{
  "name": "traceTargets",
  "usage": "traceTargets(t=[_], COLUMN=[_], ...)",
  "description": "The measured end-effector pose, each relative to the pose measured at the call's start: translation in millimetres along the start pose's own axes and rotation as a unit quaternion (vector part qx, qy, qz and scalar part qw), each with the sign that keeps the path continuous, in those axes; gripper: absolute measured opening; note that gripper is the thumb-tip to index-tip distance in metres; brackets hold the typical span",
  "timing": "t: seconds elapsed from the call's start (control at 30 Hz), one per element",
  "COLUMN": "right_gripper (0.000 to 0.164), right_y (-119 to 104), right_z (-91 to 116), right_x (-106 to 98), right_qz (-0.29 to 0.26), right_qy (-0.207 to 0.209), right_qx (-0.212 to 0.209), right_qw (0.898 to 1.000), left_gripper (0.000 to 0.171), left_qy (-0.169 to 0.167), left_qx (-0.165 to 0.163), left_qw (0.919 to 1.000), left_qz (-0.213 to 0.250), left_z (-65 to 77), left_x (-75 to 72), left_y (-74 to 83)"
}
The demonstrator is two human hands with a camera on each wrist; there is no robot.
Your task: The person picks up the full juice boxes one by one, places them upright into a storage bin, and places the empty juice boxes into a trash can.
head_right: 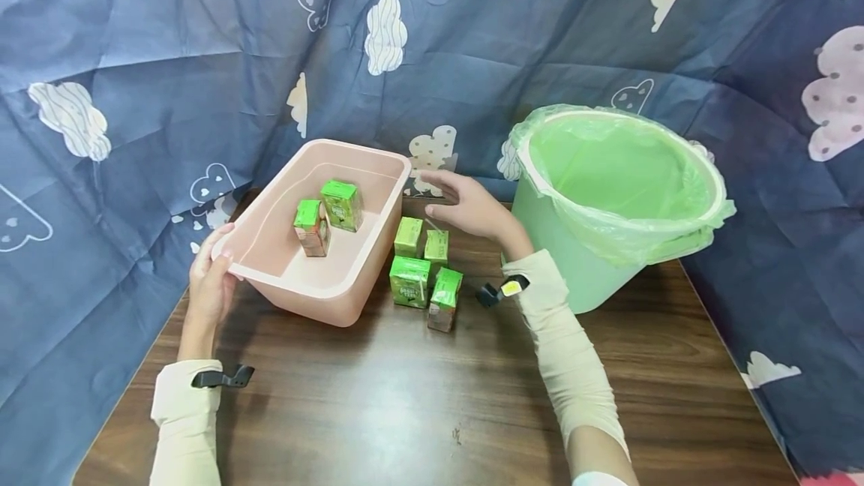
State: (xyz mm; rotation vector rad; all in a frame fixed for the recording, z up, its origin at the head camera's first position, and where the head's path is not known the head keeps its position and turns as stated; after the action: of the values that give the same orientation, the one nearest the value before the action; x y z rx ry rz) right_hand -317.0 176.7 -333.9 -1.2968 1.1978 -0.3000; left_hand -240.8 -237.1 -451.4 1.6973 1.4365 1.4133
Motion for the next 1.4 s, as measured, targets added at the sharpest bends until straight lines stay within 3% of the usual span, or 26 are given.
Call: traceTargets(t=[0.47,0.67,1.0,1.23,1.4], right_gripper=[0.059,0.060,0.071,0.077,0.075], right_y=[41.9,53.7,67.9,74.0,76.0], right_z=[100.2,127.4,136.9,132.4,130.2], right_x=[12.1,29.1,68.5,89.2,93.6], right_qz=[0.031,0.010,-0.015,0.053,0.056], right_qy=[0.097,0.129,0.128,0.137,0.153], right_qx=[0.044,0.044,0.062,0.068,0.075], right_qw=[0.994,0.991,0.990,0.987,0.984], left_gripper=[0.044,0.043,0.041,0.039,0.039], left_qy=[-0.002,-0.003,-0.004,-0.003,-0.005], left_qx=[0.004,0.013,0.017,0.026,0.036], left_qw=[1.0000,0.9997,0.9995,0.9992,0.9988], left_qz=[0.004,0.022,0.026,0.032,0.034], left_z=[0.8,1.2,1.7,3.1,2.8], left_x=[-2.8,-1.1,-0.1,-0.1,0.3], left_y=[-1.5,0.3,0.1,-1.1,-0.3])
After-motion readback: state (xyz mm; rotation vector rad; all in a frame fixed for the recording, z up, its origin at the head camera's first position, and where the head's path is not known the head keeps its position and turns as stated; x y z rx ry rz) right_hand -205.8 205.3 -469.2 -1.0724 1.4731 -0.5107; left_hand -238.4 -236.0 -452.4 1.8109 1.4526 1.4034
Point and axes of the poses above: each hand's wrist, its own z-axis away from the middle knuckle, its own x-axis out of the palm, y = z × x, the point moved 4 cm from there along -z, towards the middle knuckle, and after that the axes turned 2 degrees about -z, right-handed, at the moved point
